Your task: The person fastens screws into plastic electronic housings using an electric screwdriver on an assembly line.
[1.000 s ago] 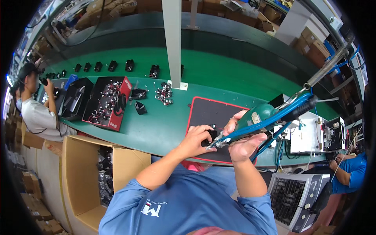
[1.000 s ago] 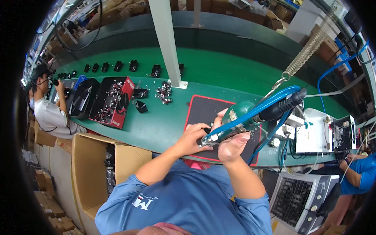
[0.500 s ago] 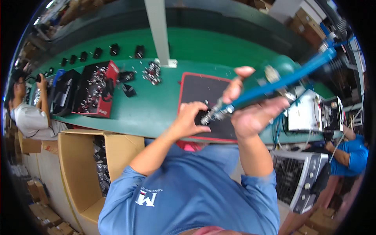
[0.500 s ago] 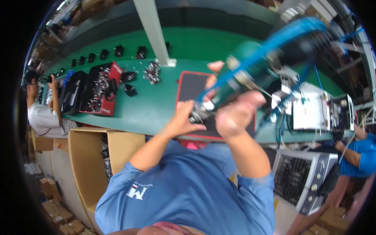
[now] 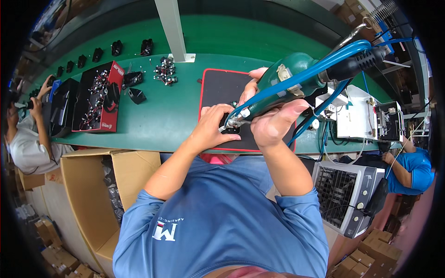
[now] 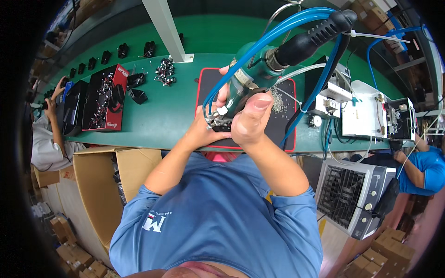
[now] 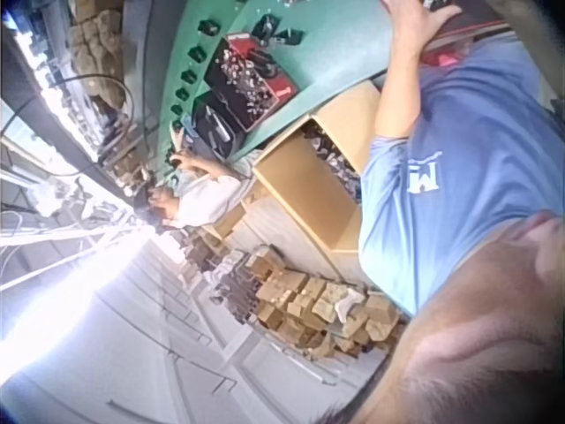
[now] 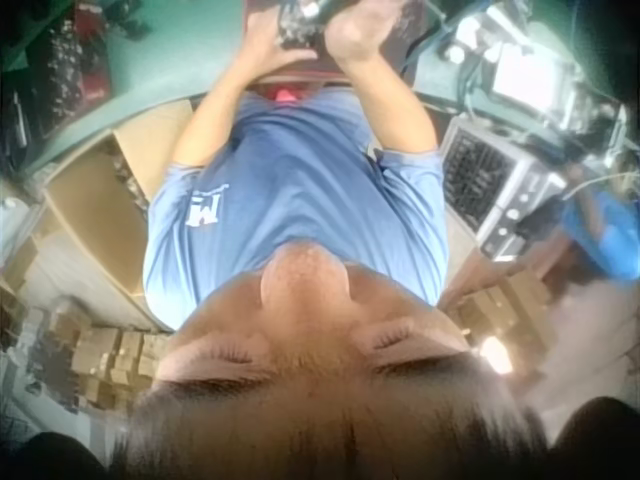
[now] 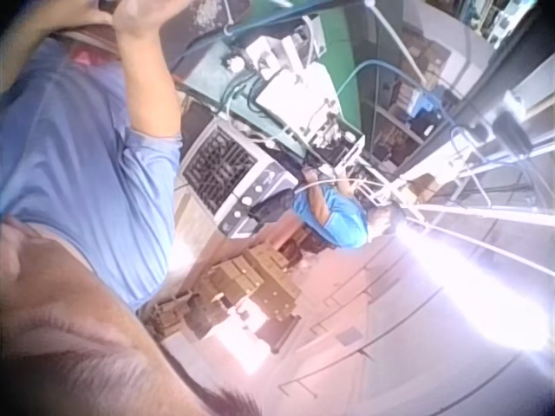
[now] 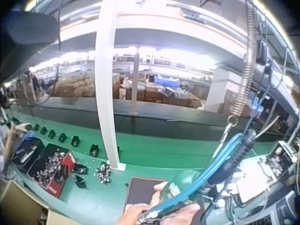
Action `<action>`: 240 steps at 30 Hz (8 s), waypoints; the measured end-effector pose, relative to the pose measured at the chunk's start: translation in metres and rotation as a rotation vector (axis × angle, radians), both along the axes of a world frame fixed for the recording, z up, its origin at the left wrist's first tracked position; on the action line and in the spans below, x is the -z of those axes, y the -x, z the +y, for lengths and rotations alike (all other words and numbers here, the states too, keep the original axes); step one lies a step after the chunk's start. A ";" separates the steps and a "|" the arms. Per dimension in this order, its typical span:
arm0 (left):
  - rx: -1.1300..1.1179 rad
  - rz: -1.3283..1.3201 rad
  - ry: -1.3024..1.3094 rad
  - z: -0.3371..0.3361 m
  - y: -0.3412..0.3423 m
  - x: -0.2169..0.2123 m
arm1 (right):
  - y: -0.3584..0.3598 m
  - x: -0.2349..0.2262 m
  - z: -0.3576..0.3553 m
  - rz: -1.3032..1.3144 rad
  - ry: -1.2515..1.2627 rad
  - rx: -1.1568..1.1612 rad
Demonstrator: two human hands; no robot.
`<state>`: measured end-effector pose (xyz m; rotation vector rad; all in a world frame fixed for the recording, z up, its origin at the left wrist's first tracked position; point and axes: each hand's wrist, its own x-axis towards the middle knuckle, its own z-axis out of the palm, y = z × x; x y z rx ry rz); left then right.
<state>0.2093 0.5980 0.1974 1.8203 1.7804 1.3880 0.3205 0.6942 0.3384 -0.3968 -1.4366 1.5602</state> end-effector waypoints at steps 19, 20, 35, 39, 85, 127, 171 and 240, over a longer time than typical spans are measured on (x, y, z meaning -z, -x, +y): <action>0.004 -0.086 0.163 -0.001 0.005 -0.007 | 0.003 0.014 0.001 0.041 0.006 -0.055; -0.006 -0.055 0.070 -0.001 0.004 -0.009 | 0.004 0.015 0.002 0.052 0.039 -0.114; -0.322 0.245 0.217 0.148 0.127 -0.030 | -0.048 -0.053 0.045 0.075 -0.324 0.253; -0.387 0.274 0.399 0.199 0.175 -0.001 | -0.058 -0.023 0.043 0.061 -0.310 0.184; 0.192 0.055 0.249 -0.006 0.032 -0.026 | -0.093 0.126 -0.014 -0.877 -0.797 0.269; 0.021 0.159 0.067 0.002 0.008 0.000 | -0.035 0.108 -0.028 -0.903 -0.837 0.282; -0.035 0.103 0.068 0.000 0.010 -0.003 | -0.005 0.004 0.004 0.049 -0.121 0.011; 0.011 -0.140 0.066 -0.003 0.020 0.002 | -0.005 -0.081 0.028 0.148 -0.211 -0.024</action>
